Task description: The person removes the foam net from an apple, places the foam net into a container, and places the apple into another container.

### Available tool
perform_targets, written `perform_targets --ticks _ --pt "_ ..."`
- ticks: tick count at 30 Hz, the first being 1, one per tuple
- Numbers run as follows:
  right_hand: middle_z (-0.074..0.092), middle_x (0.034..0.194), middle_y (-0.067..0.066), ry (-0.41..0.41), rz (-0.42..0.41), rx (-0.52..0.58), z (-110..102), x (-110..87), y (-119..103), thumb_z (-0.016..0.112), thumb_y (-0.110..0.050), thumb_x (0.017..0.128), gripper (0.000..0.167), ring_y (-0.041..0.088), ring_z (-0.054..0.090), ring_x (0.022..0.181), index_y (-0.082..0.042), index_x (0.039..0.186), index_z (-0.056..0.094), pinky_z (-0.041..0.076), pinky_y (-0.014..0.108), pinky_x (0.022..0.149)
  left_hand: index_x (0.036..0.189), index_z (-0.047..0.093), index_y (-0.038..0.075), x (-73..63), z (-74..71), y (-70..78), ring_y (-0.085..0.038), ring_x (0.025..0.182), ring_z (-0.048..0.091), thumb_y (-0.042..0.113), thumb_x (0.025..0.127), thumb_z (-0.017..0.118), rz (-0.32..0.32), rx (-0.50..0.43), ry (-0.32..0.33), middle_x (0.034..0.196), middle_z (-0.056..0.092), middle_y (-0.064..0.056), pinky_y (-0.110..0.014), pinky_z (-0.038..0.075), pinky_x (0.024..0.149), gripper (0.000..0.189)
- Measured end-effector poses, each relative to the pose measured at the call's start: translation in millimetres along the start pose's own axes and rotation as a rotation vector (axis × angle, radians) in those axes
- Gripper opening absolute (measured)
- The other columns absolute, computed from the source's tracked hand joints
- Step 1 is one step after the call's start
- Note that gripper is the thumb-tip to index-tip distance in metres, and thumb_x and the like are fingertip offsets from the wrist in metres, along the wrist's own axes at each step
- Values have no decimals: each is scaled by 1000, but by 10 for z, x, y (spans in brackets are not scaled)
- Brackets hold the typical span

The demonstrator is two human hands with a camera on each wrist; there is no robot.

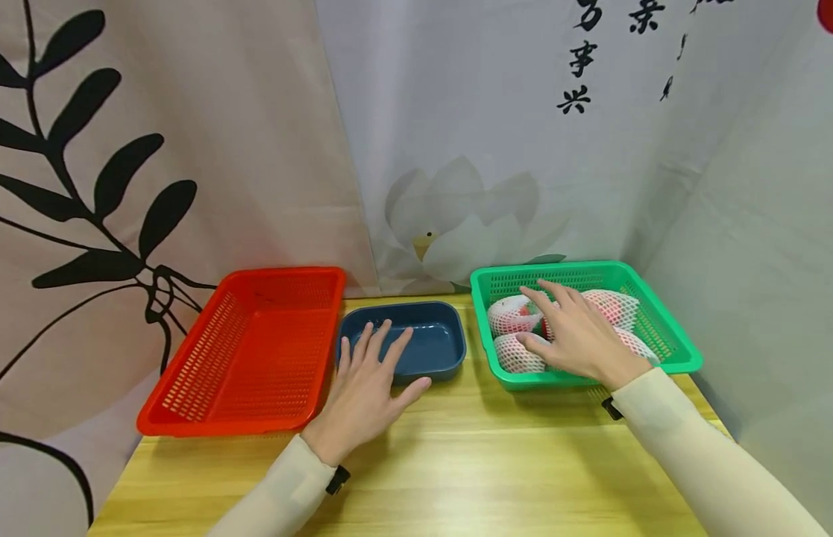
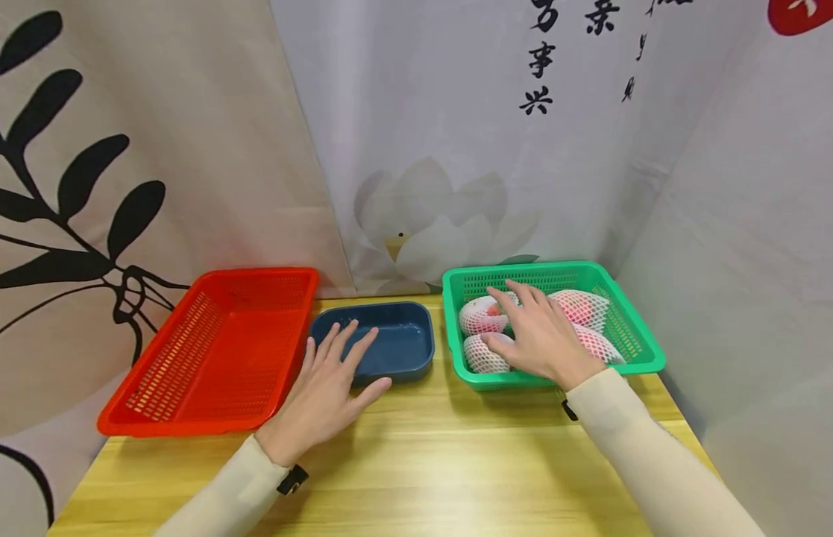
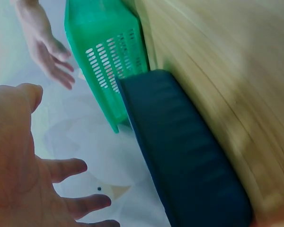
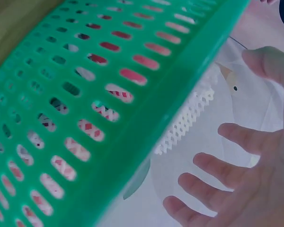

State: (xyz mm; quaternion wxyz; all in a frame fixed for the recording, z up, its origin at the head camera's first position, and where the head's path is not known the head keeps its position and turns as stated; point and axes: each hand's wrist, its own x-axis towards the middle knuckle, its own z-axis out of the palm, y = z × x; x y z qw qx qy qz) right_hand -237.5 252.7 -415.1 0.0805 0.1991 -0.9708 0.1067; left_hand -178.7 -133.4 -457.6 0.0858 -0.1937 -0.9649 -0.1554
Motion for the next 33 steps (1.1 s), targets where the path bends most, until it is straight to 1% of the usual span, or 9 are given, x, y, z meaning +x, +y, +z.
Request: perform_targets --ticks 5,10,14,18,25,30,33 --pt "43 183 27 -26 -3 -11 0 99 13 77 -53 108 85 61 49 162 -16 179 47 42 82 131 185 35 28 88 57 111 -55 180 21 82 112 52 -3 -26 -57 194 25 -18 -85 14 141 92" --pt "49 179 27 -38 -10 -28 -16 189 -3 77 -54 108 84 60 53 158 -15 178 49 47 81 127 186 33 30 181 120 219 -52 182 18 80 112 54 0 -61 -89 195 23 -16 -82 11 143 92" --pt "50 178 27 -66 -5 -27 -57 255 -21 75 -50 110 80 58 57 155 -15 177 51 51 80 123 185 35 29 250 172 318 -53 181 22 78 112 57 25 -84 -82 195 26 -16 -83 14 142 90" --pt "50 178 26 -111 6 -12 -97 320 -17 75 -48 110 77 58 57 155 -15 176 52 51 80 122 185 35 29 312 223 413 -54 180 25 76 113 56 52 -99 -81 194 28 -17 -84 17 141 89" --pt "53 176 27 -156 12 6 -120 441 -15 77 -50 110 77 59 54 158 -14 174 55 46 82 126 186 33 27 399 329 533 -53 179 26 80 114 50 89 -83 -88 193 29 -19 -84 21 140 91" --pt "53 176 27 -176 20 1 -89 481 3 76 -53 110 78 58 54 158 -14 175 54 47 82 126 186 32 26 451 403 626 -52 179 27 83 113 47 105 -91 -94 194 28 -18 -84 21 140 93" --pt "53 175 27 -193 23 -3 -74 496 -2 75 -52 111 76 58 56 156 -14 174 55 50 81 123 186 31 26 477 434 677 -52 179 27 82 114 47 116 -95 -98 194 27 -18 -84 22 140 93"
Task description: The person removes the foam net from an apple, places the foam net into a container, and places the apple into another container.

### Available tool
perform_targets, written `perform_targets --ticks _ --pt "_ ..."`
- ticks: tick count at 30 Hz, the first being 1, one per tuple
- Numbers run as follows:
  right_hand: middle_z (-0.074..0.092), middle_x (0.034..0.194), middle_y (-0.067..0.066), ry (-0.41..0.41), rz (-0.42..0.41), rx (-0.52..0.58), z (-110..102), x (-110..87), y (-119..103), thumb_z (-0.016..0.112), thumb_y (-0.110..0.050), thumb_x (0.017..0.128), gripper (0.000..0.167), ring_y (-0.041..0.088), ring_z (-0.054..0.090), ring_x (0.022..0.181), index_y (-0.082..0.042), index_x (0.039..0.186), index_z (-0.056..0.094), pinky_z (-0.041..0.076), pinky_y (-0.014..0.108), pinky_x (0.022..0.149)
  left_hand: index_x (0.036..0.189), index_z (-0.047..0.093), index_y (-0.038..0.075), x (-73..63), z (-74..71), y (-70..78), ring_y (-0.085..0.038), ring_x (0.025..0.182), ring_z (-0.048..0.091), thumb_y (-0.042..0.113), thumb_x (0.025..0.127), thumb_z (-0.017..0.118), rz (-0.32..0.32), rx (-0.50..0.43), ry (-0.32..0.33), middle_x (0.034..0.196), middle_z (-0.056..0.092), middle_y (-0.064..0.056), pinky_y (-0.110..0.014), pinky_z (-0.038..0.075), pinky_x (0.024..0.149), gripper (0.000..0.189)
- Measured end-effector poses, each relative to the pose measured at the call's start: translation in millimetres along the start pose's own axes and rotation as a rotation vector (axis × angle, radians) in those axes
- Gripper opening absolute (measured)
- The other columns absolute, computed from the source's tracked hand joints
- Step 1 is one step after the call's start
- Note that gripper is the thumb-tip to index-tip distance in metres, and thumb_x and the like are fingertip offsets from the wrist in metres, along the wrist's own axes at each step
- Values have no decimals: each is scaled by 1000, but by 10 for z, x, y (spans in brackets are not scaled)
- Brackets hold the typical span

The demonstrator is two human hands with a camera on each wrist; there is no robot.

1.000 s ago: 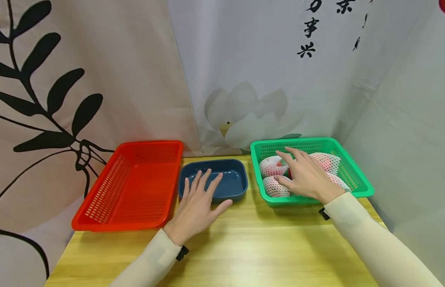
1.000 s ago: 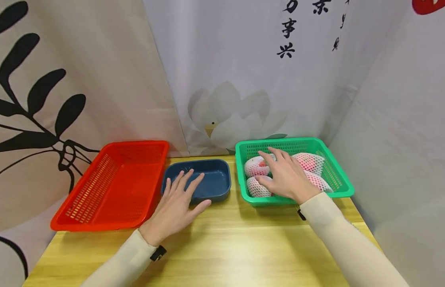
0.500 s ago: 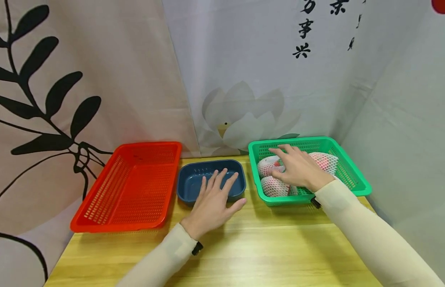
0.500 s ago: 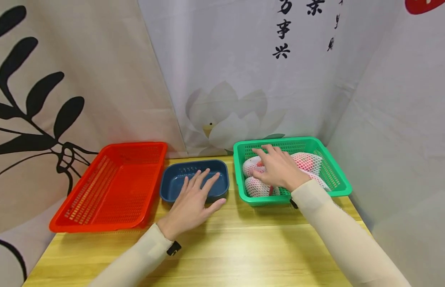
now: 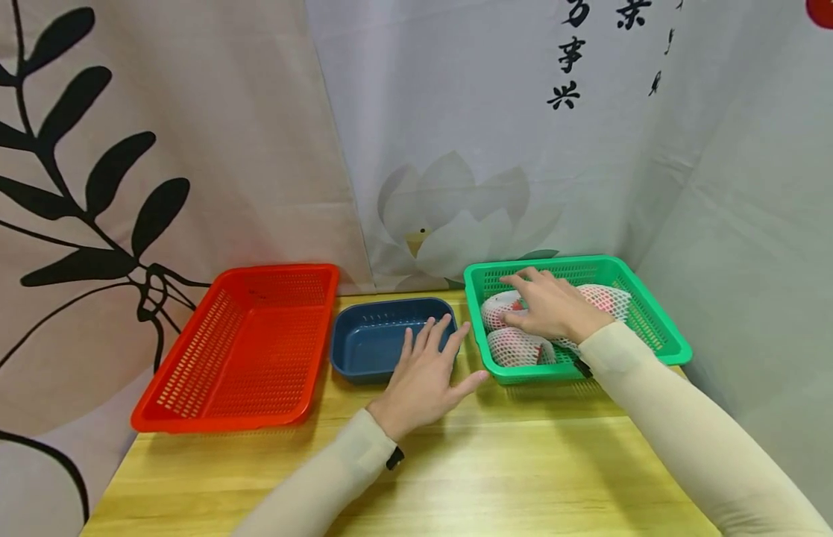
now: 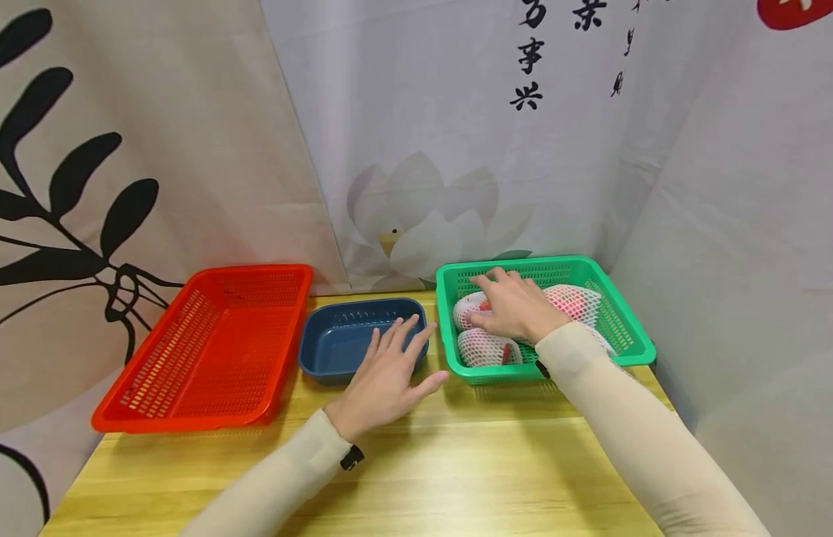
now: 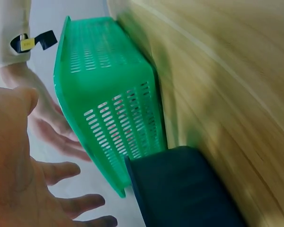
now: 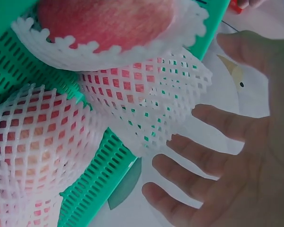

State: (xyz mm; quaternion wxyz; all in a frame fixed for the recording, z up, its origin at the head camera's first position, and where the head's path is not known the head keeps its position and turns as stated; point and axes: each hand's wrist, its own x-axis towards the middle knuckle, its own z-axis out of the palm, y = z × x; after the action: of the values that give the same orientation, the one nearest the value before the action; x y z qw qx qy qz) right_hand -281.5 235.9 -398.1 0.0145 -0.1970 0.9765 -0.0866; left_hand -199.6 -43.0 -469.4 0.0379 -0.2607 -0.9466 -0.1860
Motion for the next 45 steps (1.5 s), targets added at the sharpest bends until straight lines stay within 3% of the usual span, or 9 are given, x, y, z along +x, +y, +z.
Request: perform_targets --ticks 19,37,45 --pt "61 166 31 -81 -41 -53 45 221 8 74 -47 113 67 57 64 148 -11 168 62 59 77 113 185 34 25 211 120 119 -50 178 31 79 116 46 11 16 3 192 30 -19 -82 27 140 89" --pt "49 179 31 -216 11 -31 116 422 44 72 -45 114 68 55 51 164 -12 171 58 51 80 124 188 24 27 368 227 189 -50 179 28 80 116 43 12 9 2 196 21 -17 -81 26 141 92" --pt "47 181 29 -301 45 -5 179 513 95 71 -44 114 71 53 48 167 -12 174 53 47 80 128 189 18 19 402 245 196 -50 181 22 81 115 42 -14 -3 -4 197 17 -13 -82 24 141 99"
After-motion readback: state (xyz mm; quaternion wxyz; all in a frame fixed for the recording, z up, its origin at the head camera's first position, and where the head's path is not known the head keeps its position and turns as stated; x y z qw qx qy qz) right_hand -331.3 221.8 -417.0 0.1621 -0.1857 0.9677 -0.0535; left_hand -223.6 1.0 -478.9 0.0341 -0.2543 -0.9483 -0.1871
